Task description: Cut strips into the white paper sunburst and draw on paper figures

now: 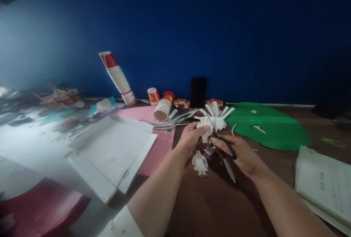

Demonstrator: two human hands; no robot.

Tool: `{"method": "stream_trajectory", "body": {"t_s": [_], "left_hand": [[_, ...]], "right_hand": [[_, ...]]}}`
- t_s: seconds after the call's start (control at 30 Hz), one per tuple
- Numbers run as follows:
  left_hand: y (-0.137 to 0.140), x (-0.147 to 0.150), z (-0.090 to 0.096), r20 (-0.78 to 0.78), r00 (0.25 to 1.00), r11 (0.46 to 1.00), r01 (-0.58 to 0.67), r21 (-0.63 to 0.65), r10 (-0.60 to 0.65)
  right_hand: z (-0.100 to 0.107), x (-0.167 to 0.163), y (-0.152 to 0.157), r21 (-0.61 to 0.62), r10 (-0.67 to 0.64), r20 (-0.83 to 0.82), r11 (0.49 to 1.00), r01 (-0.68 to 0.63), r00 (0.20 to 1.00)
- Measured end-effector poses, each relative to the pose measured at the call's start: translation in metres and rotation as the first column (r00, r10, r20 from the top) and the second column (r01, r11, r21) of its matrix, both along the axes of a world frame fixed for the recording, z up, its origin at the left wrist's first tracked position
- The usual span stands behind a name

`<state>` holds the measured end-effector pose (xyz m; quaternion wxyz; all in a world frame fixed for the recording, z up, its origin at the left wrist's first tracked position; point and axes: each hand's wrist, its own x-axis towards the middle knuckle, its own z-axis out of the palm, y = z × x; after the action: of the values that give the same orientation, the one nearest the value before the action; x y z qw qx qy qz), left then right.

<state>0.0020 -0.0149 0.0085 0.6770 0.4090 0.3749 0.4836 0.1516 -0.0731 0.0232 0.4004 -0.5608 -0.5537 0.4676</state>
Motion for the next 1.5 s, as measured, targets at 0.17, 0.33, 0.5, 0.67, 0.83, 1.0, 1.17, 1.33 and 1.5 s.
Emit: {"method": "stream_trajectory", "body": {"t_s": [0.17, 0.33, 0.5, 0.67, 0.83, 1.0, 1.17, 1.33, 1.5], "left_hand": [[-0.001, -0.001, 0.002, -0.009, 0.999, 0.999, 0.035, -0.027, -0.036], [-0.004, -0.001, 0.006, -0.042, 0.997, 0.997, 0.071, 0.008, -0.07], [-0.005, 0.0, 0.007, -0.084, 0.994, 0.997, 0.069, 0.031, -0.066], [-0.005, 0.0, 0.007, -0.057, 0.997, 0.998, 0.057, 0.021, -0.055], [-0.003, 0.0, 0.004, -0.02, 1.0, 0.998, 0.013, 0.058, -0.011], [-0.002, 0.0, 0.003, -0.029, 0.999, 0.998, 0.018, 0.055, -0.016], [-0.004, 0.0, 0.006, -0.025, 0.999, 0.997, 0.025, 0.078, -0.023], [-0.005, -0.001, 0.009, -0.023, 0.999, 0.998, 0.029, 0.053, -0.028], [-0.003, -0.002, 0.007, -0.034, 0.999, 0.997, 0.028, 0.065, -0.026]], "right_hand": [[-0.004, 0.003, 0.001, 0.025, 0.031, -0.008, 0.999, -0.031, 0.999], [-0.009, 0.004, 0.002, 0.029, 0.022, -0.057, 0.999, -0.02, 0.998], [-0.014, 0.006, 0.003, 0.032, 0.06, -0.128, 0.998, -0.056, 0.99], [-0.013, 0.007, 0.003, 0.013, 0.075, -0.163, 0.997, -0.073, 0.984], [-0.011, 0.004, 0.001, -0.019, 0.04, -0.22, 0.999, -0.046, 0.975], [-0.01, 0.003, 0.0, -0.014, 0.038, -0.191, 0.999, -0.041, 0.981], [-0.008, 0.003, 0.0, -0.027, 0.032, -0.179, 0.999, -0.037, 0.983], [-0.01, 0.006, 0.002, 0.005, 0.042, -0.101, 0.999, -0.042, 0.994], [-0.013, 0.009, 0.003, 0.038, 0.042, -0.075, 0.999, -0.039, 0.996]]}}
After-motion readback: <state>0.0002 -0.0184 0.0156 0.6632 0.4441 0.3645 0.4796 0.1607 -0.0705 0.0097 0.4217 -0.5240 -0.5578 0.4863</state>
